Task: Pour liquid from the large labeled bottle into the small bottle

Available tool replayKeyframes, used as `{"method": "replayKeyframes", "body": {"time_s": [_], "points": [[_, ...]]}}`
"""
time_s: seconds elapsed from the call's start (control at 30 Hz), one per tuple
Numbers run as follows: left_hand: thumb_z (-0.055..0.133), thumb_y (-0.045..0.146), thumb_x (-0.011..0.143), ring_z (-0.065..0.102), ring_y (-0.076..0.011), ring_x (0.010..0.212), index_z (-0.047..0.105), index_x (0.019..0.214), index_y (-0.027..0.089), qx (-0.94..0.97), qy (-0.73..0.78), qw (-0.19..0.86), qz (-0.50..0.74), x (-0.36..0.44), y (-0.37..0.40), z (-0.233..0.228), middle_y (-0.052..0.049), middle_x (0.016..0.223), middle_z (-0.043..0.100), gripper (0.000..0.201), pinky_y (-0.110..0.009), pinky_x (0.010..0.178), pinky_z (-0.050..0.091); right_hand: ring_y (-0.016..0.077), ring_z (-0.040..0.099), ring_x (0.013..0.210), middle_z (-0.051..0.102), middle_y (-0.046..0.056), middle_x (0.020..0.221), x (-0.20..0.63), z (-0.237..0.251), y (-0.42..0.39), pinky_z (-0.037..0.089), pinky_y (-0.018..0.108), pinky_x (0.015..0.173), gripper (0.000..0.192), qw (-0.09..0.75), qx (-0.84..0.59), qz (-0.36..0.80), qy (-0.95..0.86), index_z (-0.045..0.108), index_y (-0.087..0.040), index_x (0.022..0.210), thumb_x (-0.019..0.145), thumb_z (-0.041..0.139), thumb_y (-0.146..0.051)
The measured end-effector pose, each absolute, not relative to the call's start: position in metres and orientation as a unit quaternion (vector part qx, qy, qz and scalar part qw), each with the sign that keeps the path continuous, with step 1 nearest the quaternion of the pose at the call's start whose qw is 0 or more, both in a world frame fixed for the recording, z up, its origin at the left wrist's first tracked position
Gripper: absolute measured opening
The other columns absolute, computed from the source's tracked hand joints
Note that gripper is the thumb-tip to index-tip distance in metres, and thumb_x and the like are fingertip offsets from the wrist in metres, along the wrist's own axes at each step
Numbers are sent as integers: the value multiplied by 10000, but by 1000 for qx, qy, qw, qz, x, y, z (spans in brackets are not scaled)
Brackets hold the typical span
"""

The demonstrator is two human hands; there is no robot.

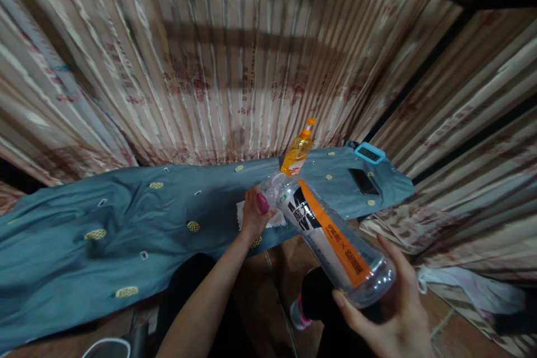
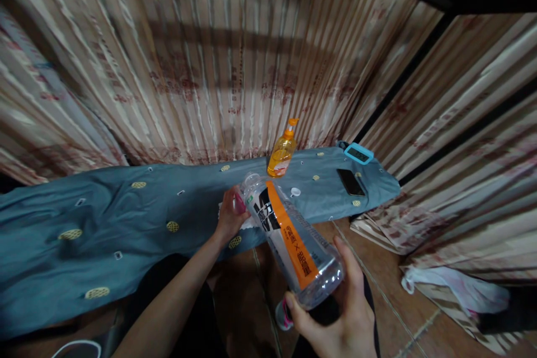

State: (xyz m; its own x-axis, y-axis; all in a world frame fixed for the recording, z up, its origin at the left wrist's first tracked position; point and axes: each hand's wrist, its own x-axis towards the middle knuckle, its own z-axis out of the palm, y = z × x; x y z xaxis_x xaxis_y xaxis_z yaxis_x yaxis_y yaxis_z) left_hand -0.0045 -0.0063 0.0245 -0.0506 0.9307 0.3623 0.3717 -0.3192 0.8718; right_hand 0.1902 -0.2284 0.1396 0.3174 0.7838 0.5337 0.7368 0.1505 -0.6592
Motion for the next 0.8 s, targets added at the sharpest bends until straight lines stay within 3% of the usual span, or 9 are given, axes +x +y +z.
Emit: {"method": "replayKeyframes", "body": {"time_s": [0.13,0.3,0.43,0.63,0.8], "points": [[830,177,623,621,-329,1254,557,1290,216,633,518,263,511,-4,-6,23,-102,1291,630,722,-536,1130,498,216,676,1207,488,111,1560,196,138,-228,618,270,899,1004,451,-630,-13,-632,319,-293,1627,788,842,-465],[829,174,617,622,-328,1249,555,1282,220,634,518,256,514,-4,-5,19,-95,1277,634,721,-527,1117,511,225,677,1229,534,101,1532,192,137,-228,607,301,963,940,484,-653,35,-581,348,-291,1611,819,807,-507],[853,203,617,624,-324,1241,547,1289,239,629,517,252,523,-3,-4,16,-83,1273,628,740,-532,1114,509,228,672,1243,499,104,1562,196,136,-227,625,268,888,982,473,-625,13,-621,327,-311,1623,797,837,-458],[851,225,644,625,-317,1231,570,1260,248,633,507,245,531,-5,-4,15,-76,1258,636,678,-523,1102,513,182,700,1196,513,96,1526,199,137,-226,591,237,936,964,469,-612,0,-637,309,-317,1627,821,822,-441],[838,210,641,611,-328,1262,572,1247,242,636,508,247,525,-6,-3,15,-81,1274,642,662,-539,1122,499,200,702,1210,572,107,1460,193,141,-223,573,248,950,904,480,-617,-13,-624,364,-293,1597,830,797,-498]]}}
